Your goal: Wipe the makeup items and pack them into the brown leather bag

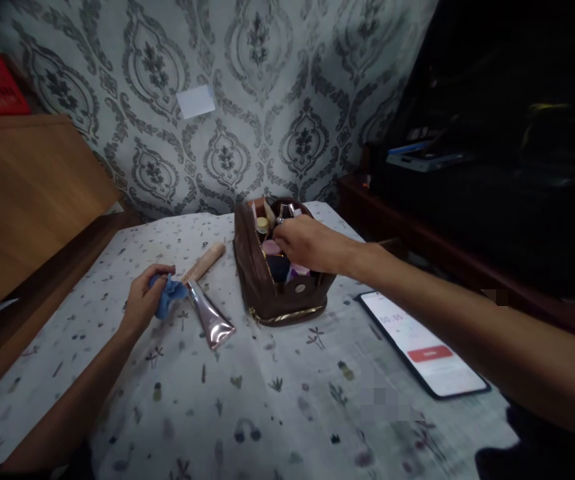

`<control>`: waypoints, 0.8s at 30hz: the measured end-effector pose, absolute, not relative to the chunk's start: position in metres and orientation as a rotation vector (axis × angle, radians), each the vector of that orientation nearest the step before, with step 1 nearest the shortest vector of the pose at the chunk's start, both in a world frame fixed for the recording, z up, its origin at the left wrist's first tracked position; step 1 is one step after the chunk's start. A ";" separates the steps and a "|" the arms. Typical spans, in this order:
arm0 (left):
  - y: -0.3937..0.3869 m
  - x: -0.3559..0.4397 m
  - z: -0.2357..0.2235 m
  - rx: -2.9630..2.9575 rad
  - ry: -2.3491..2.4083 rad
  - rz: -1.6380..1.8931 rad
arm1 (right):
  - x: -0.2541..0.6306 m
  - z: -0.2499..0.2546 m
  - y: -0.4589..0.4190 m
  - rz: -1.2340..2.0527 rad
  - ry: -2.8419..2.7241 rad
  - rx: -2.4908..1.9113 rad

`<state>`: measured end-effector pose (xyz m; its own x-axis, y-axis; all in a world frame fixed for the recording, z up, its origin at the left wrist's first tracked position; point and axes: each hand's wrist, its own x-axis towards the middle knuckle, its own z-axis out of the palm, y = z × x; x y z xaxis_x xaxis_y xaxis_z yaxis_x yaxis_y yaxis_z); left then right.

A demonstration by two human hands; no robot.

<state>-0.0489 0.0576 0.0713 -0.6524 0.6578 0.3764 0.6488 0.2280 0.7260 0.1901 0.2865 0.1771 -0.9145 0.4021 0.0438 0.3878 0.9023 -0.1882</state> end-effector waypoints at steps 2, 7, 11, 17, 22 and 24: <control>0.057 -0.044 0.063 1.439 2.447 1.415 | 0.197 0.180 0.262 0.232 -2.764 -0.625; 0.059 -0.024 0.042 1.706 2.412 1.307 | 0.197 0.139 0.180 0.528 -2.621 -0.170; 0.057 -0.024 0.021 1.934 2.349 1.098 | 0.170 0.078 0.139 0.682 -2.787 -0.190; 0.050 -0.033 0.006 2.053 2.403 1.035 | 0.127 0.050 0.124 0.605 -2.854 -0.642; 0.048 -0.034 0.011 1.980 2.440 1.090 | 0.122 0.040 0.117 0.684 -2.708 -0.715; 0.048 -0.035 0.014 1.889 2.422 1.158 | 0.124 0.030 0.115 0.769 -2.637 -0.649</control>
<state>-0.0354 0.0482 0.0138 -0.3311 0.7953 0.5078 0.8945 0.0932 0.4372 0.1244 0.1155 0.0297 -0.8463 0.5046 0.1707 0.3336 0.7520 -0.5685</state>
